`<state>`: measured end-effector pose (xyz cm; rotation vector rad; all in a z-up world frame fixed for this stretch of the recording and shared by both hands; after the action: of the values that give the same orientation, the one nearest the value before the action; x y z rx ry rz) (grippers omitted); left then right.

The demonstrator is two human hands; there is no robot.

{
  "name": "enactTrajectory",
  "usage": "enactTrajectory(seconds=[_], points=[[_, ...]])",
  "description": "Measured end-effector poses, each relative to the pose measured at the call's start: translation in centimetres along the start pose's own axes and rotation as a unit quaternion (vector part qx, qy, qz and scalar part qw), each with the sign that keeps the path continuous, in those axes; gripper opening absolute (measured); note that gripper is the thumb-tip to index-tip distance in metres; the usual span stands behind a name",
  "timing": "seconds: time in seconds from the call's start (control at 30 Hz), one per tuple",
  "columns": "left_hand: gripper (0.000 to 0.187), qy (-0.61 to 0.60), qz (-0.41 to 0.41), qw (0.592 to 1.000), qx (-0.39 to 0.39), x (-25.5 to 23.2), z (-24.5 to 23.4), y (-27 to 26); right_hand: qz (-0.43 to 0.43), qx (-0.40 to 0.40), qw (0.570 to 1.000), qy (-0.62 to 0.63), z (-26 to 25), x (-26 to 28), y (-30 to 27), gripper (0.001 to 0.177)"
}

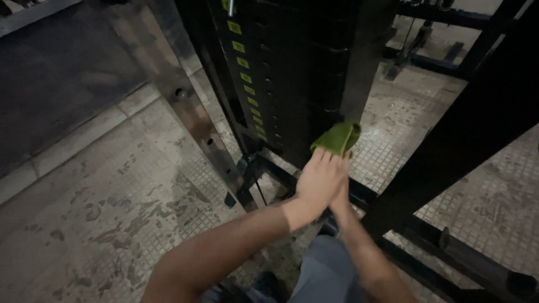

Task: Clean the weight stack and structural frame of a cable gym machine using a green cloth.

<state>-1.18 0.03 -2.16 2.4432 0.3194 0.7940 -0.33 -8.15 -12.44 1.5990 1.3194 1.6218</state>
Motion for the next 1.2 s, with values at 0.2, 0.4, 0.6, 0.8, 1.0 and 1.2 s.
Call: enactTrajectory(seconds=[0.2,0.4,0.6,0.8,1.0,1.2], points=[[0.027,0.032,0.008,0.998,0.058,-1.4,3.1,4.2,0.257,0.100,0.940,-0.201,3.7,-6.3,-1.1,0.032],[0.025,-0.005,-0.040,0.999,-0.026,-1.3,3.7,5.2,0.257,0.038,0.964,0.062,5.5,-20.3,-6.1,0.036],[0.027,-0.041,-0.045,0.998,0.019,-3.3,3.9,-2.3,0.260,0.089,0.958,-0.082,5.2,-11.2,-4.2,0.036],[0.030,-0.009,-0.013,0.998,0.061,-5.5,12.8,1.4,0.254,0.134,0.919,-0.271,2.8,-5.5,1.5,0.035],[0.032,0.038,0.002,0.995,0.093,-5.4,12.3,5.4,0.162,0.119,0.952,-0.232,3.9,-10.8,-1.0,0.030],[0.027,-0.002,-0.001,0.997,0.081,-5.4,9.8,-3.6,0.176,0.115,0.941,-0.267,4.5,-3.6,-4.2,0.041]])
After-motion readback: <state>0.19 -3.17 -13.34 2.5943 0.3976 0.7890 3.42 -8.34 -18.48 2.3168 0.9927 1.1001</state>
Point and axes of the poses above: each hand's wrist, its own y-axis towards the middle knuckle, its own z-axis out of the palm, x = y × z, the point moved 4 cm from there along y, towards the middle knuckle, and after that the axes turned 14 degrees about -x, right-handed, at the moved point
